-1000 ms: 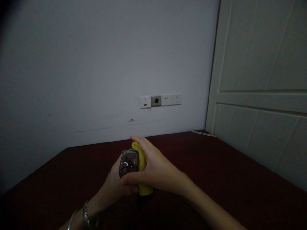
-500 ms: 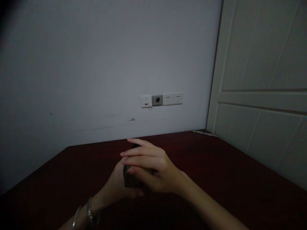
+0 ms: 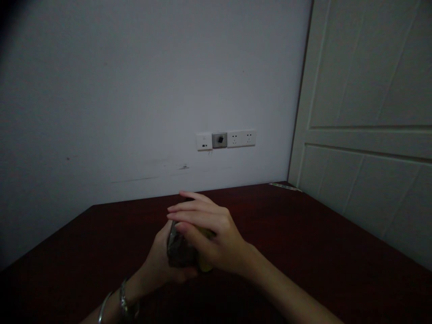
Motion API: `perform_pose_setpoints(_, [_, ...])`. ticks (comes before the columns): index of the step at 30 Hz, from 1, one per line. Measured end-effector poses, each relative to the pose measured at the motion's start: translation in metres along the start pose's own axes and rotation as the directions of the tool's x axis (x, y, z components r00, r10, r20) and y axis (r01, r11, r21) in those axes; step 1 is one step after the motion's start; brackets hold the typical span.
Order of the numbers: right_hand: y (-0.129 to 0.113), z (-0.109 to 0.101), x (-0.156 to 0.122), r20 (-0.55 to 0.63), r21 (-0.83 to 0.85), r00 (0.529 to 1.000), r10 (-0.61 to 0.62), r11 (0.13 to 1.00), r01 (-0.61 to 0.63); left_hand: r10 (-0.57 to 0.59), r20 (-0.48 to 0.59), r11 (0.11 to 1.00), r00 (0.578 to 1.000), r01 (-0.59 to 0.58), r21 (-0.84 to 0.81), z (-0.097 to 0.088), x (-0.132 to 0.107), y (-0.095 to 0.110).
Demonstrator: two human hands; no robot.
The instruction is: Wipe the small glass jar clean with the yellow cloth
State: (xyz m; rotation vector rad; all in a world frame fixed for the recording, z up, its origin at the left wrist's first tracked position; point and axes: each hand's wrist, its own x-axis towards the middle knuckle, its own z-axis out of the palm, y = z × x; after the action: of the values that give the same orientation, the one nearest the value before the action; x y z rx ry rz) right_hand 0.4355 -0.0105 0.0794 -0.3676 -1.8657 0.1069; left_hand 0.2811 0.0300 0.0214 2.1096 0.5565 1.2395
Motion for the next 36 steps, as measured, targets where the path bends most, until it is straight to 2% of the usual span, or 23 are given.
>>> perform_pose_setpoints(3, [-0.003, -0.002, -0.001, 0.081, -0.067, 0.989, -0.121, 0.99, 0.127, 0.006, -0.023, 1.0, 1.0, -0.005, 0.016, 0.003, 0.001, 0.005])
perform_pose_setpoints(6, [-0.001, -0.002, -0.003, 0.08, -0.061, 0.986, -0.145, 0.987, 0.151, -0.005, -0.037, 0.999, 0.999, 0.007, 0.032, 0.003, 0.001, 0.01])
perform_pose_setpoints(8, [0.003, -0.002, -0.004, 0.016, -0.018, 0.996, -0.082, 0.996, 0.083, -0.029, -0.03, 0.999, 0.999, 0.03, 0.014, 0.002, 0.001, 0.01])
perform_pose_setpoints(10, [0.006, 0.0, -0.004, -0.063, 0.031, 0.997, 0.044, 0.999, -0.042, -0.037, -0.007, 0.999, 0.999, 0.038, 0.023, 0.0, 0.0, 0.009])
perform_pose_setpoints(13, [0.007, 0.004, -0.003, -0.141, 0.077, 0.955, 0.263, 0.964, -0.254, -0.027, 0.026, 0.997, 0.999, 0.025, 0.067, -0.003, 0.0, 0.006])
perform_pose_setpoints(15, [0.005, 0.006, -0.003, -0.17, 0.068, 0.938, 0.303, 0.953, -0.295, -0.022, 0.028, 0.997, 0.999, 0.02, 0.08, -0.004, 0.001, 0.006])
perform_pose_setpoints(16, [0.004, 0.007, -0.003, -0.179, 0.048, 0.946, 0.271, 0.963, -0.267, -0.024, 0.024, 0.996, 0.999, 0.022, 0.082, -0.003, 0.003, 0.008])
perform_pose_setpoints(18, [0.001, 0.005, -0.003, -0.158, -0.015, 0.979, 0.128, 0.991, -0.132, -0.035, 0.0, 0.996, 0.999, 0.035, 0.08, -0.002, 0.005, 0.012])
perform_pose_setpoints(21, [-0.002, 0.0, -0.004, -0.015, -0.113, 0.996, -0.088, 0.99, 0.085, -0.044, -0.031, 0.998, 0.999, 0.045, 0.042, 0.003, 0.008, 0.018])
perform_pose_setpoints(23, [-0.001, -0.003, -0.004, 0.069, -0.124, 0.988, -0.14, 0.981, 0.148, -0.048, -0.036, 0.998, 0.998, 0.049, 0.039, 0.005, 0.008, 0.019])
perform_pose_setpoints(26, [0.003, -0.005, -0.003, 0.052, -0.056, 0.992, -0.113, 0.992, 0.116, -0.057, -0.026, 0.996, 0.998, 0.059, 0.074, 0.003, 0.005, 0.019])
perform_pose_setpoints(28, [0.006, -0.003, -0.003, -0.033, 0.009, 0.999, -0.012, 1.0, 0.012, -0.051, 0.001, 0.994, 0.999, 0.051, 0.097, 0.0, 0.003, 0.02])
perform_pose_setpoints(30, [0.007, -0.001, -0.003, -0.106, 0.071, 0.985, 0.135, 0.989, -0.128, -0.045, 0.035, 0.991, 0.998, 0.041, 0.124, -0.003, 0.002, 0.023])
perform_pose_setpoints(32, [0.007, -0.001, -0.002, -0.121, 0.097, 0.969, 0.217, 0.974, -0.206, -0.037, 0.06, 0.99, 0.998, 0.028, 0.141, -0.006, 0.001, 0.025])
perform_pose_setpoints(34, [0.005, -0.004, -0.002, -0.072, 0.073, 0.987, 0.142, 0.988, -0.137, -0.04, 0.062, 0.987, 0.997, 0.03, 0.158, -0.006, 0.002, 0.025])
perform_pose_setpoints(36, [0.001, -0.009, 0.0, 0.032, 0.013, 0.999, -0.008, 1.0, 0.008, -0.043, 0.047, 0.984, 0.998, 0.034, 0.176, -0.004, 0.002, 0.023])
